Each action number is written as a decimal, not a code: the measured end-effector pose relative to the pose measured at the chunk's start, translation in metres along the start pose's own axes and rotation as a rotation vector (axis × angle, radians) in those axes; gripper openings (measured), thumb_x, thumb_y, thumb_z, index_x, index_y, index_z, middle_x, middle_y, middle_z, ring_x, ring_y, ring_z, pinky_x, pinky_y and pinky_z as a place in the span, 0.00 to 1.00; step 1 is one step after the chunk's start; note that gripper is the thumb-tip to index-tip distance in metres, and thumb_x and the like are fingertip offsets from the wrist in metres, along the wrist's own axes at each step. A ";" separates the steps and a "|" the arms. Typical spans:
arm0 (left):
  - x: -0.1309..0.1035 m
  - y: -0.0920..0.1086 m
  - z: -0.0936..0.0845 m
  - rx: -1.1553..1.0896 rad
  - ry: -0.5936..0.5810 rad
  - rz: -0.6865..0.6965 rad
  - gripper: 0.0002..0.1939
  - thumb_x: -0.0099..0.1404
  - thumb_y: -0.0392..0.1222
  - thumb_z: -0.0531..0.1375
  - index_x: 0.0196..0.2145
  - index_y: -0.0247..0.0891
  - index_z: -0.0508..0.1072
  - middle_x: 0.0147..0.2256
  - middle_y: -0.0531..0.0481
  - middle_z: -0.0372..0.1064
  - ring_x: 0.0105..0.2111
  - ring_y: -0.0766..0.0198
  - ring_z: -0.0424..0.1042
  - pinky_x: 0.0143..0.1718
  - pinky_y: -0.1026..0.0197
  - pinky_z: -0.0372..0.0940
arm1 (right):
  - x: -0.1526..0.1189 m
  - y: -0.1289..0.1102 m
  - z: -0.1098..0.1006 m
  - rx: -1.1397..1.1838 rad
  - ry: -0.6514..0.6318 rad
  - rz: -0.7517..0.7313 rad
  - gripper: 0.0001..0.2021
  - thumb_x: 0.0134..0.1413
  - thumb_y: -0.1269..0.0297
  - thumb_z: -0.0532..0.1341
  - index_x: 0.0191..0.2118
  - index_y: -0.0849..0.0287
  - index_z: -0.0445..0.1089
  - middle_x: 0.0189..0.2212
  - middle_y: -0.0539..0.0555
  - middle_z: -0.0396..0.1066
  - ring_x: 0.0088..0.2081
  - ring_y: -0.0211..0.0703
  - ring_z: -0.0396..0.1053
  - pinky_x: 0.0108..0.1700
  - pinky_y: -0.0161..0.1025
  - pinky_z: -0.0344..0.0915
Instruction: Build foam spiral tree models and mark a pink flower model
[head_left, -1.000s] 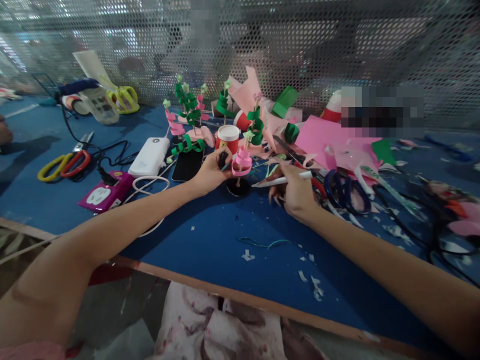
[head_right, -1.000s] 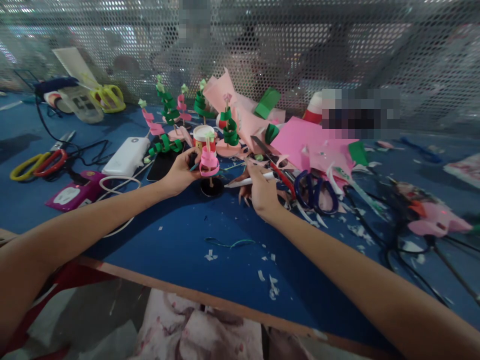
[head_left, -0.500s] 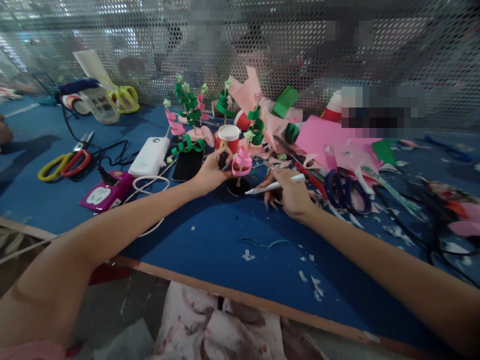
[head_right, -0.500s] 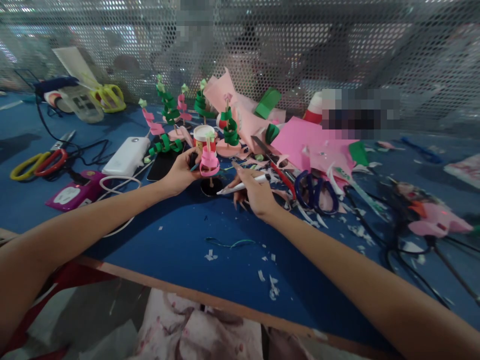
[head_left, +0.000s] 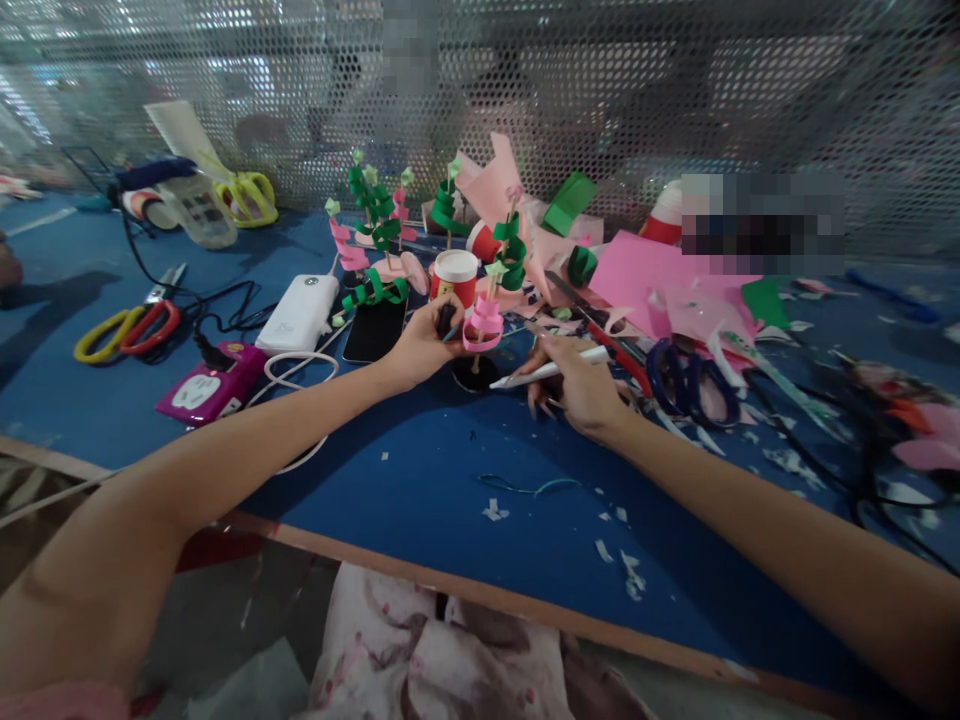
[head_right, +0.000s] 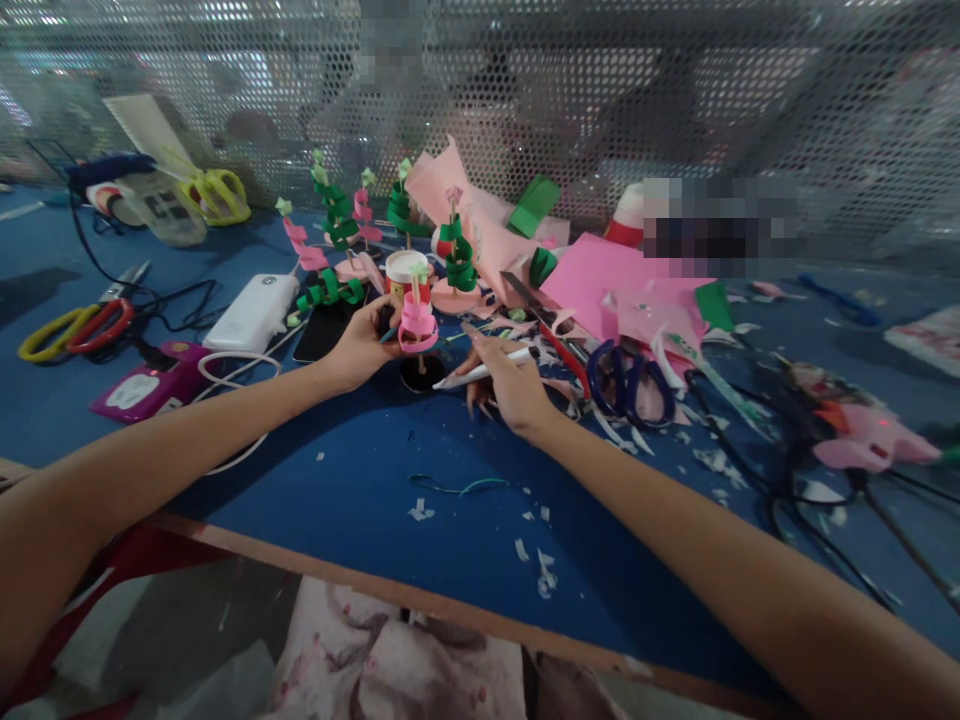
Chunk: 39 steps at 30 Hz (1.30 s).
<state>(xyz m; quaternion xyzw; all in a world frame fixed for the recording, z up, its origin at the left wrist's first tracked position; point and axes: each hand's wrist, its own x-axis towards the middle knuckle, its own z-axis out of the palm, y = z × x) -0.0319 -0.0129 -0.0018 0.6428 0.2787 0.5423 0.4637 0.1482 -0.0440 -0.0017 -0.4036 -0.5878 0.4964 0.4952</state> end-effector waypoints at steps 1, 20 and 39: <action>0.000 0.000 0.000 -0.001 0.001 0.001 0.26 0.39 0.37 0.70 0.21 0.37 0.52 0.21 0.60 0.53 0.23 0.75 0.52 0.25 0.67 0.51 | 0.000 0.000 0.000 -0.010 0.001 -0.004 0.23 0.43 0.44 0.59 0.13 0.57 0.62 0.06 0.49 0.60 0.07 0.32 0.54 0.10 0.32 0.48; -0.002 -0.005 0.000 0.064 -0.002 0.024 0.22 0.42 0.37 0.69 0.23 0.38 0.55 0.23 0.58 0.52 0.25 0.72 0.56 0.30 0.63 0.62 | 0.001 0.002 -0.001 -0.022 0.113 -0.032 0.23 0.46 0.43 0.56 0.13 0.56 0.61 0.07 0.48 0.60 0.08 0.32 0.54 0.09 0.32 0.48; -0.003 0.004 0.002 -0.045 -0.079 -0.041 0.23 0.43 0.40 0.69 0.23 0.38 0.54 0.23 0.59 0.50 0.23 0.74 0.54 0.25 0.65 0.63 | 0.010 0.011 -0.008 0.070 0.257 0.027 0.20 0.47 0.44 0.53 0.18 0.55 0.59 0.11 0.47 0.60 0.10 0.34 0.55 0.12 0.35 0.51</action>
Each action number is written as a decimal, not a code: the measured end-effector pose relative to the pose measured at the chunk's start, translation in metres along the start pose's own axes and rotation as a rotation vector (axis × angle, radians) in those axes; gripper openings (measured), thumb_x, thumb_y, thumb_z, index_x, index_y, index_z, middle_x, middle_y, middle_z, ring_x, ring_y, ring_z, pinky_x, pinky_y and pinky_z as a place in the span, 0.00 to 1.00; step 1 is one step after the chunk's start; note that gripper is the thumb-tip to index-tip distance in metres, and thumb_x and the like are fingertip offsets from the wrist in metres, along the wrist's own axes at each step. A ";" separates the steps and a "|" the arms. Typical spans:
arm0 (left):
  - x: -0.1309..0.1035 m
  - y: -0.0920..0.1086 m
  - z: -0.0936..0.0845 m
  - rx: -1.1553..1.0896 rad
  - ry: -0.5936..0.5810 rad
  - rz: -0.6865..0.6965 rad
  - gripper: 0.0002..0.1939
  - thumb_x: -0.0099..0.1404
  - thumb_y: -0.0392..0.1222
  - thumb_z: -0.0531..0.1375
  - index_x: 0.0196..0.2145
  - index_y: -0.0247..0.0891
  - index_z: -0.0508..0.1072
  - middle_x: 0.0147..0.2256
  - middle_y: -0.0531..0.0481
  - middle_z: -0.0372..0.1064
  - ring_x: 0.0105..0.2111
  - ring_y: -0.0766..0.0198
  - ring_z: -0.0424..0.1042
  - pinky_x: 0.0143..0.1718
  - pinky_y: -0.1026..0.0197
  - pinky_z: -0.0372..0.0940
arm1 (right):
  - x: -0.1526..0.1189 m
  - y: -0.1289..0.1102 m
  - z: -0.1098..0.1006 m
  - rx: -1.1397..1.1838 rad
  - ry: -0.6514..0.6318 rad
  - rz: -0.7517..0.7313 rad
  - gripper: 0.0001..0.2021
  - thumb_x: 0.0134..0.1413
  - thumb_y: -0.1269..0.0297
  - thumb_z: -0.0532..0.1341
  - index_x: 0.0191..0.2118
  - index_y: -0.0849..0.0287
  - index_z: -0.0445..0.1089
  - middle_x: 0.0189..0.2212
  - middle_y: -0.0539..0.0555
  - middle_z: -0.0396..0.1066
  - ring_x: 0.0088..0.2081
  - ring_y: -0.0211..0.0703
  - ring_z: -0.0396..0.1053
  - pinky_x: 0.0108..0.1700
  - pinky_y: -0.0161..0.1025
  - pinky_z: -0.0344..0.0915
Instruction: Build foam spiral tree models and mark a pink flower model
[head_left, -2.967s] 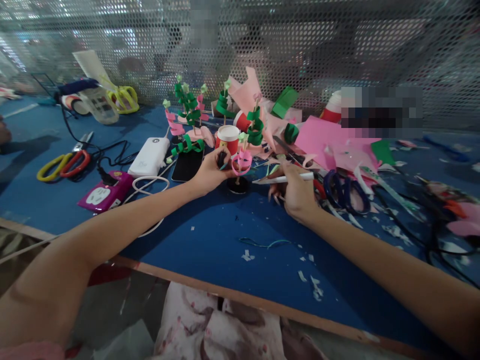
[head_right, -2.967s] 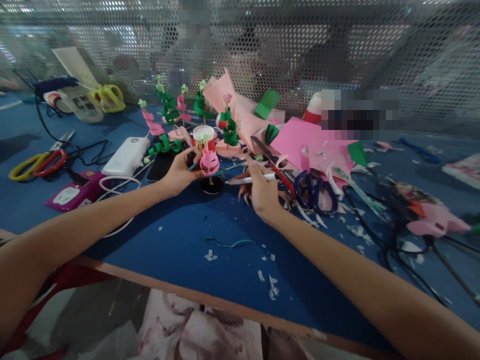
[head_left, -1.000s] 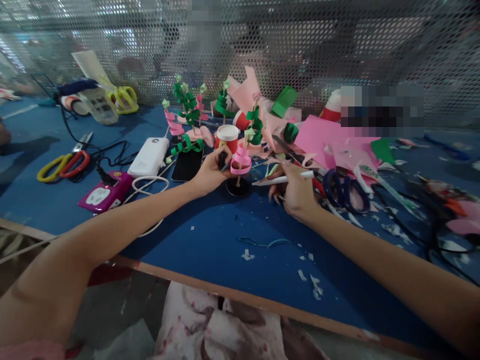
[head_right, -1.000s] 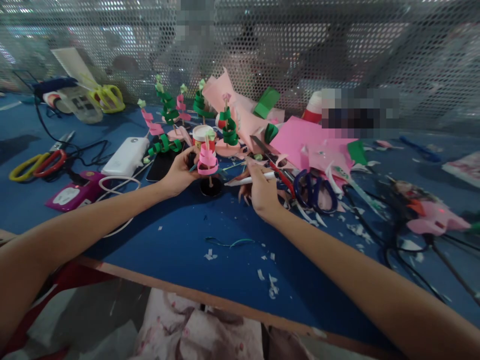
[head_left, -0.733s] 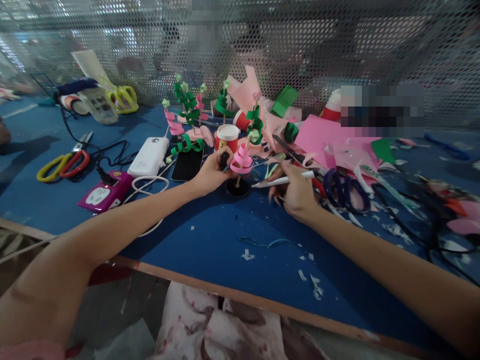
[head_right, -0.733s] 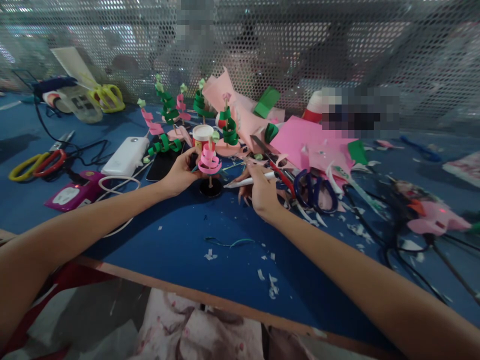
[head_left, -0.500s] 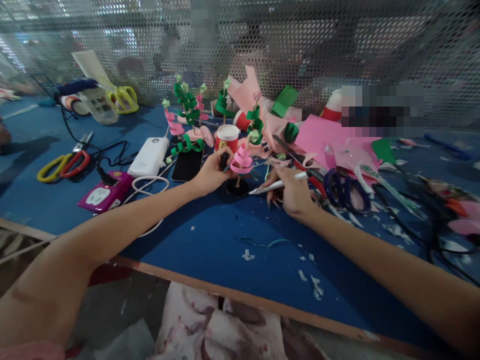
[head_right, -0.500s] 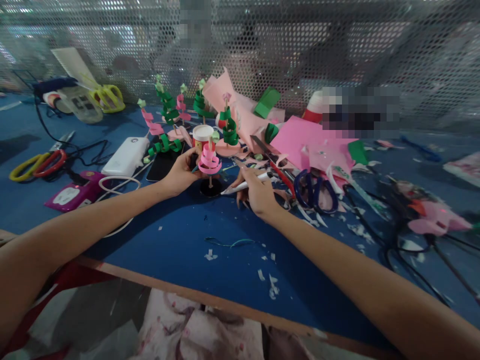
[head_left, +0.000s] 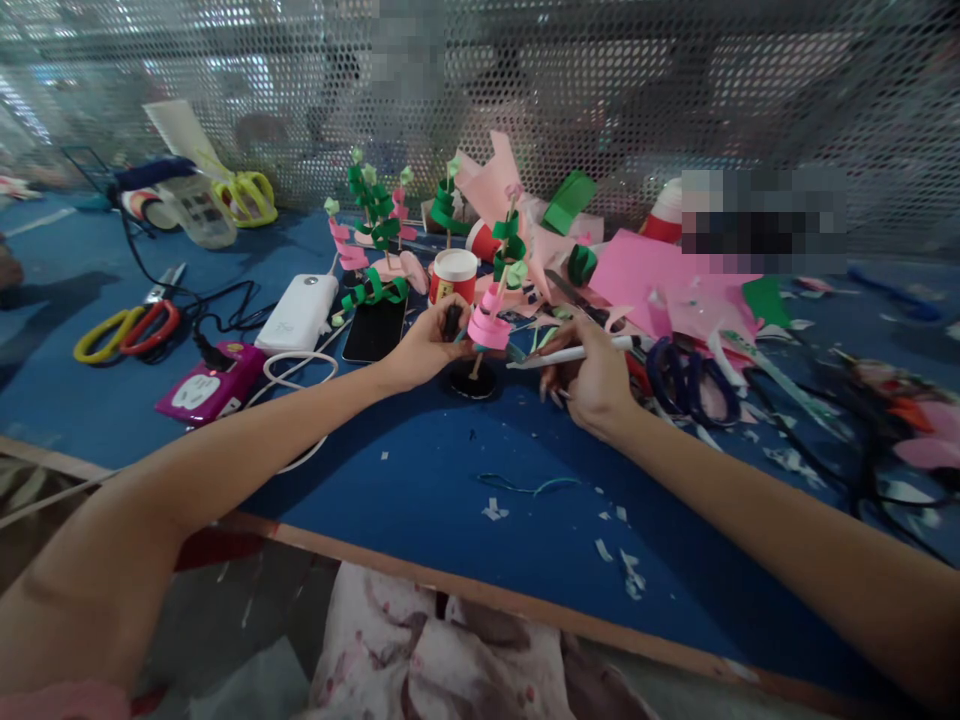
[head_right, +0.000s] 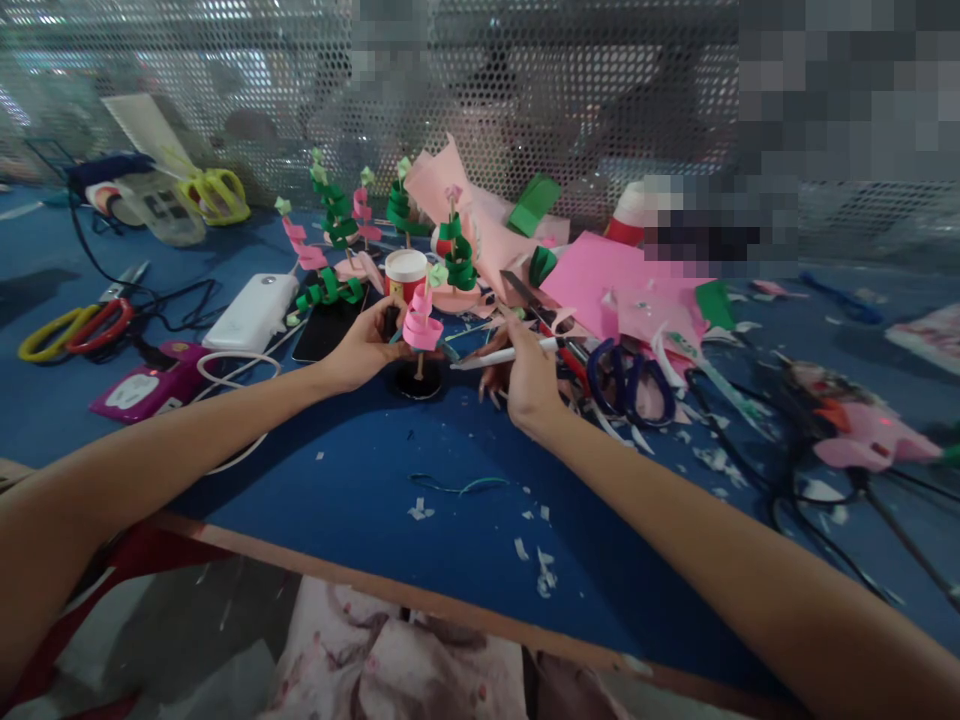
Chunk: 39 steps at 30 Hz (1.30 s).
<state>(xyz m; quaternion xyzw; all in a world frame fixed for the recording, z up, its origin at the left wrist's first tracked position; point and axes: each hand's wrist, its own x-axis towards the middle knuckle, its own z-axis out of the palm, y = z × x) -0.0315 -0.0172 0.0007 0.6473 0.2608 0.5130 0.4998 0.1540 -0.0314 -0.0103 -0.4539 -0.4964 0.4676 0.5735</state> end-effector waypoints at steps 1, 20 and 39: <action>0.000 0.001 0.000 0.000 -0.025 -0.006 0.24 0.43 0.40 0.69 0.23 0.38 0.53 0.23 0.59 0.49 0.23 0.74 0.53 0.25 0.66 0.62 | -0.001 -0.001 0.000 0.003 -0.009 0.007 0.20 0.47 0.44 0.54 0.18 0.55 0.58 0.12 0.47 0.60 0.10 0.33 0.55 0.11 0.35 0.50; 0.002 0.007 -0.002 0.134 -0.091 0.026 0.24 0.43 0.39 0.68 0.20 0.38 0.52 0.21 0.59 0.50 0.23 0.74 0.52 0.24 0.67 0.55 | -0.005 -0.005 0.003 -0.085 -0.078 0.026 0.22 0.47 0.44 0.54 0.15 0.56 0.60 0.06 0.48 0.57 0.08 0.33 0.52 0.10 0.33 0.47; 0.002 0.005 -0.004 0.150 -0.108 0.057 0.24 0.43 0.38 0.69 0.20 0.38 0.52 0.21 0.59 0.51 0.23 0.73 0.51 0.25 0.65 0.53 | -0.004 -0.003 0.003 -0.081 -0.030 0.049 0.21 0.51 0.49 0.53 0.15 0.55 0.60 0.06 0.48 0.56 0.08 0.32 0.52 0.10 0.33 0.47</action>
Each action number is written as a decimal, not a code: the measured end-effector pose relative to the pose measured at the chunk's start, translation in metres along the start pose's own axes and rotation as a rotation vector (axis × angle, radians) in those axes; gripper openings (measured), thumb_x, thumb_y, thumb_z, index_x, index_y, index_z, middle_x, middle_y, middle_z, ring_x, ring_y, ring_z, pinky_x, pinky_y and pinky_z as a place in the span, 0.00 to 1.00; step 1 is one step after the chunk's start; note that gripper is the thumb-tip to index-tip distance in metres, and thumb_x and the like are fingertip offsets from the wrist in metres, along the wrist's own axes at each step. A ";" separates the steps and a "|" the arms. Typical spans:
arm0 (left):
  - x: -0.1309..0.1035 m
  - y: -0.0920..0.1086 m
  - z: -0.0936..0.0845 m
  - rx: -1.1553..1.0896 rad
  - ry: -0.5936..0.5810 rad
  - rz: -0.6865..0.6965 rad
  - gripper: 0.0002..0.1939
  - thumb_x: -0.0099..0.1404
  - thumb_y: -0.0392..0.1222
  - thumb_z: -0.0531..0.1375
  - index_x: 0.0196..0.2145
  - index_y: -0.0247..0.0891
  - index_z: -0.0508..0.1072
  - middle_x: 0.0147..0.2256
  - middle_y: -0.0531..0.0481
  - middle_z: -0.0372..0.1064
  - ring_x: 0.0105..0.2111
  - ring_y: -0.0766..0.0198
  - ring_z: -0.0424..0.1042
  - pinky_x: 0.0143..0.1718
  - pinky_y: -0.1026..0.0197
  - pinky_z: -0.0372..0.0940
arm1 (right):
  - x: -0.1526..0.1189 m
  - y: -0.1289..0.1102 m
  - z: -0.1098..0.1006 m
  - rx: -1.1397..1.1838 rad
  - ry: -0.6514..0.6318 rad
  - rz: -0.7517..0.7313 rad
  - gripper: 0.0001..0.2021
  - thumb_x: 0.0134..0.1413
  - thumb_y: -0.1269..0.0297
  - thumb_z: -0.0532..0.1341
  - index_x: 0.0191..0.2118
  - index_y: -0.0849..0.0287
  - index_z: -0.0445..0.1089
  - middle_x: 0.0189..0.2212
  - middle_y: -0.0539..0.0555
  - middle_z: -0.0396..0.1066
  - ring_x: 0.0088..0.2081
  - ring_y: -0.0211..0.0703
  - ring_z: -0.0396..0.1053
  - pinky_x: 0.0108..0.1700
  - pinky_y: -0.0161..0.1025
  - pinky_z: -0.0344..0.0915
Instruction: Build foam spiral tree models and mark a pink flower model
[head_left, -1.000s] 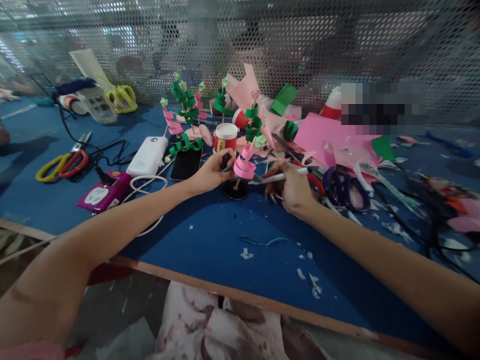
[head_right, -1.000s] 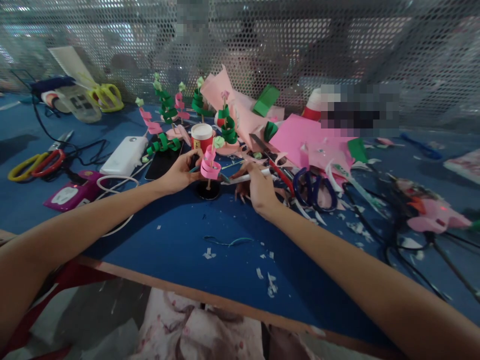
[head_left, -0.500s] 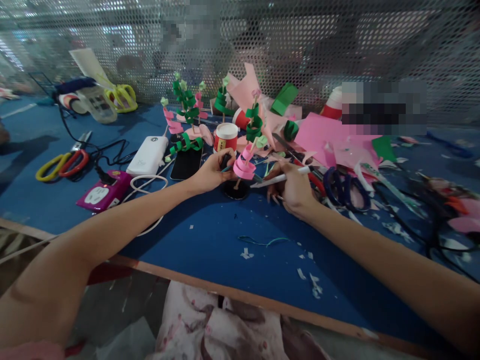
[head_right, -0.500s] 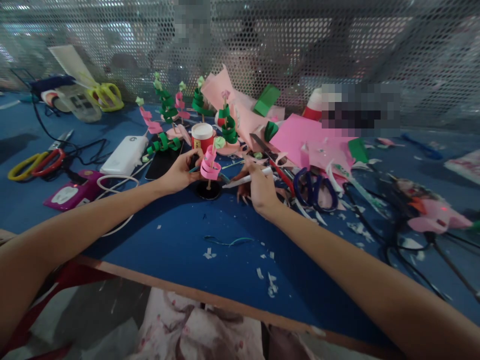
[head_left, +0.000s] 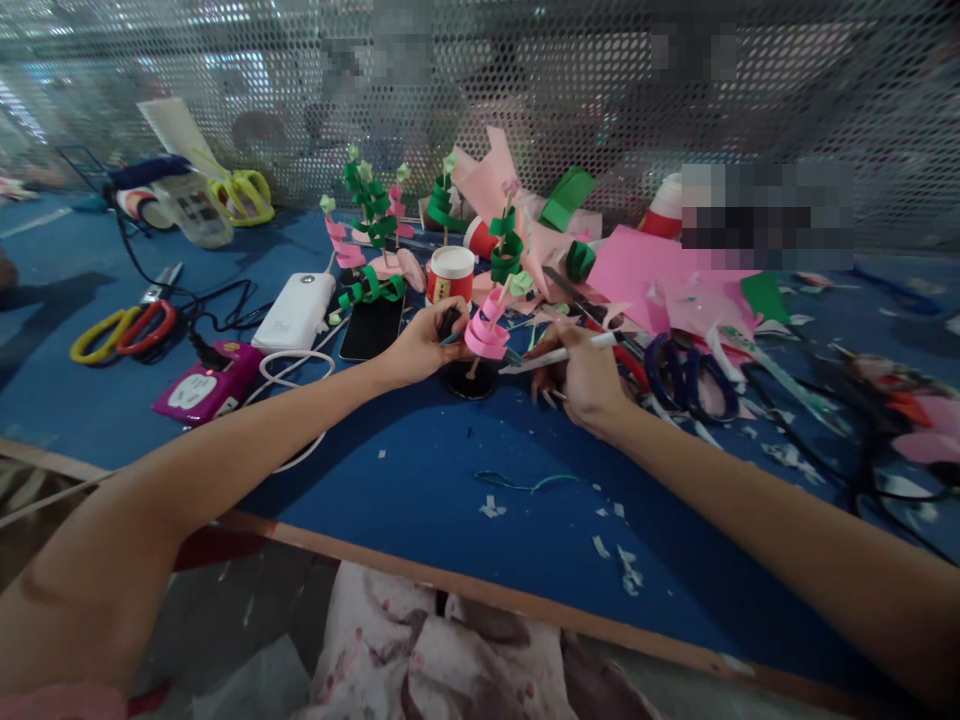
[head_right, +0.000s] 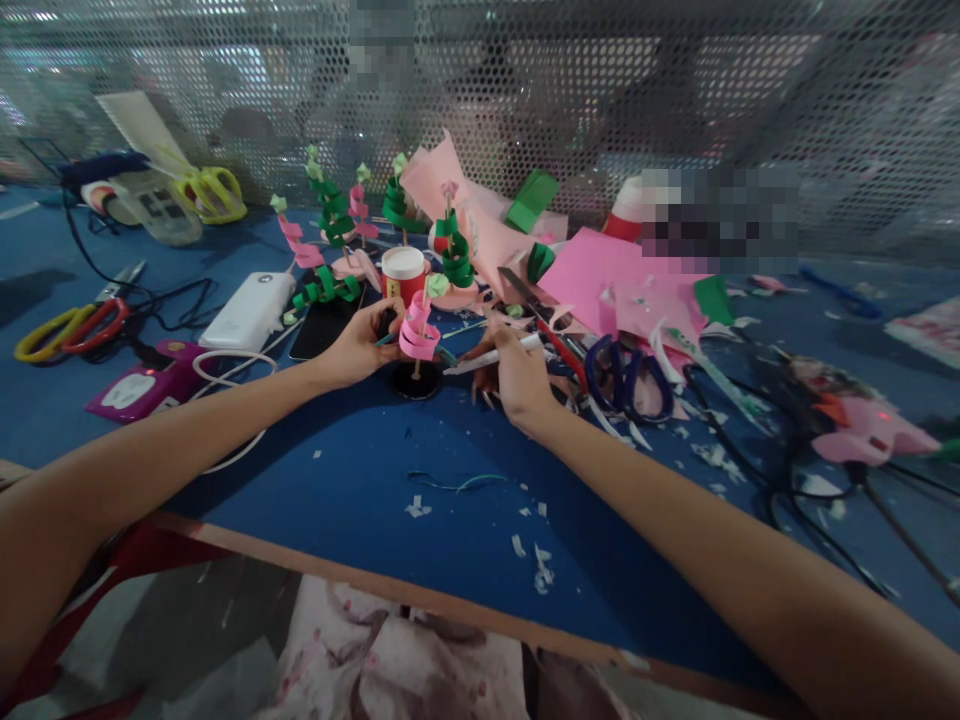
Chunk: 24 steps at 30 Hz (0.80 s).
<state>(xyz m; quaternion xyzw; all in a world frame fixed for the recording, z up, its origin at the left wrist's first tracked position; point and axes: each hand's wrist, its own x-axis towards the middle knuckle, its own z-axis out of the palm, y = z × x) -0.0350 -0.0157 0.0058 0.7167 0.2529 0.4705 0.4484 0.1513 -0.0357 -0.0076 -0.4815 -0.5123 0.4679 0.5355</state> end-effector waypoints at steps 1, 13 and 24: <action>0.000 0.000 0.000 -0.001 -0.002 0.004 0.24 0.44 0.38 0.69 0.20 0.38 0.52 0.21 0.59 0.51 0.22 0.73 0.51 0.25 0.66 0.52 | 0.000 0.000 0.000 0.003 -0.012 0.000 0.21 0.51 0.48 0.53 0.15 0.55 0.60 0.06 0.47 0.56 0.08 0.32 0.52 0.10 0.33 0.47; 0.000 -0.003 -0.001 0.022 0.010 0.030 0.24 0.44 0.38 0.69 0.20 0.37 0.52 0.21 0.59 0.51 0.23 0.74 0.51 0.25 0.66 0.51 | 0.000 -0.002 0.000 0.030 -0.081 -0.011 0.21 0.44 0.45 0.56 0.14 0.56 0.61 0.06 0.48 0.59 0.07 0.32 0.52 0.09 0.32 0.47; 0.000 0.000 0.001 0.008 0.012 0.001 0.25 0.43 0.39 0.69 0.20 0.37 0.52 0.21 0.60 0.51 0.23 0.75 0.50 0.25 0.67 0.53 | 0.001 0.002 -0.002 0.076 -0.106 -0.001 0.19 0.42 0.48 0.58 0.15 0.56 0.60 0.09 0.49 0.62 0.08 0.33 0.55 0.08 0.32 0.49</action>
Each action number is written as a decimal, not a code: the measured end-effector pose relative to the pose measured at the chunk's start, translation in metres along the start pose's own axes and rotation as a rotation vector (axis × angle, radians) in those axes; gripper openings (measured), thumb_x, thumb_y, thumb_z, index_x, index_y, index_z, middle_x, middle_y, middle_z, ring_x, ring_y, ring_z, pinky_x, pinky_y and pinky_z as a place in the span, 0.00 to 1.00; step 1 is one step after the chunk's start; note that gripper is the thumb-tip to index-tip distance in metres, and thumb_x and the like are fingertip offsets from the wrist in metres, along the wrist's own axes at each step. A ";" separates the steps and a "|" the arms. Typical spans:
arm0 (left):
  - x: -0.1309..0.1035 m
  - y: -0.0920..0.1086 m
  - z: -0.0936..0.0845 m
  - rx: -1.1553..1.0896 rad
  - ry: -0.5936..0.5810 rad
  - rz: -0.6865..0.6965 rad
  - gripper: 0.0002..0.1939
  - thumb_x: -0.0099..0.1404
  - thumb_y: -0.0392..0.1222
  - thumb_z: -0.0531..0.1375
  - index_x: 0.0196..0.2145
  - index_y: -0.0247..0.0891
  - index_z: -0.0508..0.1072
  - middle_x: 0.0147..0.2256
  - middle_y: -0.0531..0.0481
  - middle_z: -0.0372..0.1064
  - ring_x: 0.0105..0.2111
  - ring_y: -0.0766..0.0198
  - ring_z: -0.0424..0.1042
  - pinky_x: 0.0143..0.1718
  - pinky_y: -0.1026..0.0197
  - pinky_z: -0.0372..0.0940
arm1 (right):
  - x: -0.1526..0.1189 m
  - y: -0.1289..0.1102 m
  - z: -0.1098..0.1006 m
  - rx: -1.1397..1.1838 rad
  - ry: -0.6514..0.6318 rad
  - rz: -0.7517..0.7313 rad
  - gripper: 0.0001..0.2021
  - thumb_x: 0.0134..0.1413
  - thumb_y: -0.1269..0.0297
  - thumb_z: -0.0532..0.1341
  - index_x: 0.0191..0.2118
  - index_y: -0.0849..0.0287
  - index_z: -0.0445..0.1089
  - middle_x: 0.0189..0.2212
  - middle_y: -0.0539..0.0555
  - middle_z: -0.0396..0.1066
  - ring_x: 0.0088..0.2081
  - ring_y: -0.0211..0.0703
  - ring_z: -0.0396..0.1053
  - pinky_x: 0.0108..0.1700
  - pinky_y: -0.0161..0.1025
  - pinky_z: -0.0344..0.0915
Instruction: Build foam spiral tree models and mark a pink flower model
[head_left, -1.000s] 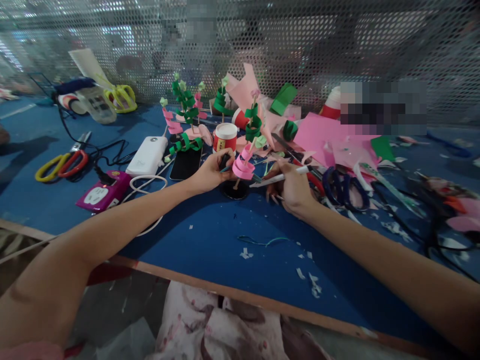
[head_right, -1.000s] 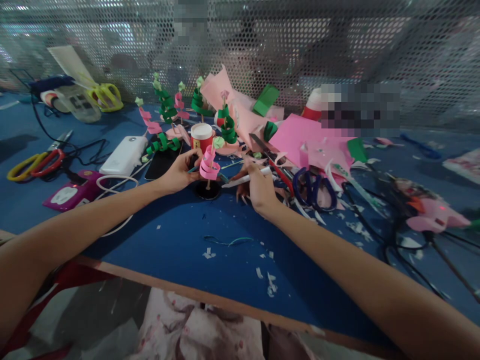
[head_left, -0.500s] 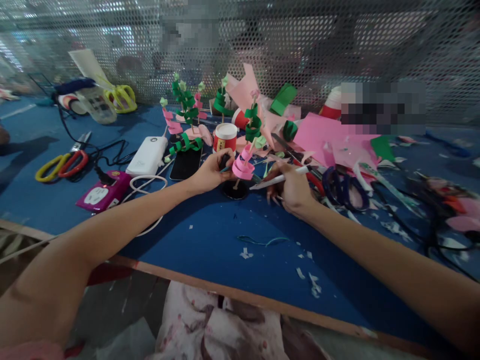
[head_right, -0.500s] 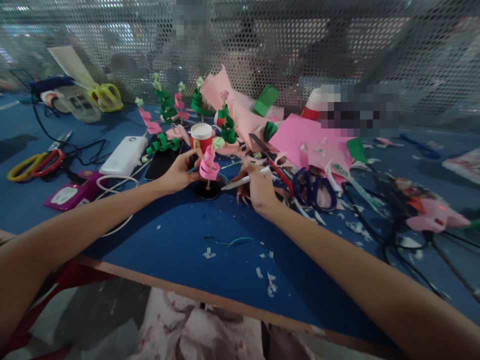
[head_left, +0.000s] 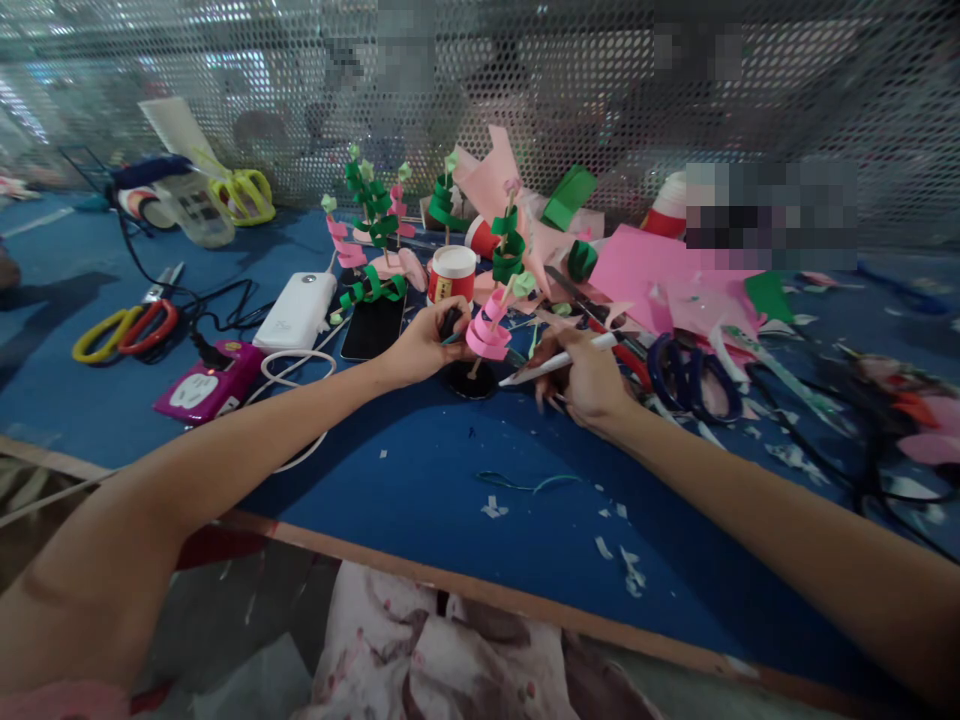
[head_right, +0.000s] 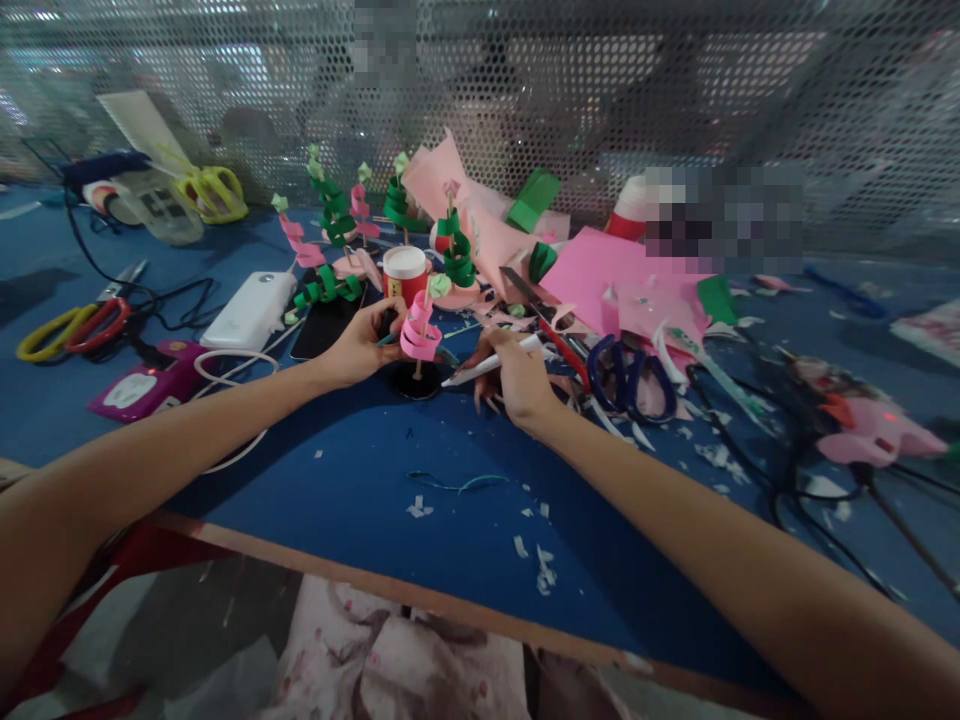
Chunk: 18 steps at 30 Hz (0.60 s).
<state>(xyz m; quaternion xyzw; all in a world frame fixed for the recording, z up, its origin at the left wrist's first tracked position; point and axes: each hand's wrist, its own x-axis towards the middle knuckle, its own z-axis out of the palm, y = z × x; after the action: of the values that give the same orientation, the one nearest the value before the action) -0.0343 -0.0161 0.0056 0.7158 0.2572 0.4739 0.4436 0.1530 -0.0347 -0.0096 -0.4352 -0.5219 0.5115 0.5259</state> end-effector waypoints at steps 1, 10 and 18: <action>0.000 0.000 0.000 0.000 0.001 0.001 0.25 0.43 0.39 0.69 0.20 0.37 0.52 0.21 0.60 0.51 0.23 0.75 0.50 0.25 0.67 0.53 | 0.000 0.000 0.000 0.000 -0.002 -0.001 0.19 0.42 0.47 0.58 0.15 0.57 0.60 0.08 0.49 0.62 0.08 0.33 0.55 0.08 0.32 0.49; 0.000 0.001 0.000 -0.010 0.005 -0.007 0.25 0.42 0.39 0.70 0.20 0.37 0.52 0.20 0.60 0.52 0.22 0.75 0.50 0.25 0.67 0.51 | -0.001 -0.001 0.001 -0.017 -0.024 -0.012 0.18 0.46 0.49 0.56 0.16 0.57 0.60 0.09 0.49 0.61 0.08 0.32 0.54 0.09 0.31 0.47; 0.001 0.002 0.000 -0.024 -0.001 -0.007 0.25 0.42 0.38 0.70 0.19 0.37 0.52 0.20 0.61 0.51 0.22 0.75 0.49 0.24 0.68 0.51 | -0.002 -0.002 0.002 -0.019 -0.009 0.001 0.18 0.43 0.50 0.57 0.15 0.57 0.60 0.09 0.49 0.62 0.08 0.32 0.55 0.09 0.31 0.48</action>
<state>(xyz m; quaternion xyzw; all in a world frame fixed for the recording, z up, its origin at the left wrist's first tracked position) -0.0339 -0.0164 0.0075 0.7097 0.2538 0.4751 0.4541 0.1513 -0.0373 -0.0074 -0.4381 -0.5290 0.5089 0.5190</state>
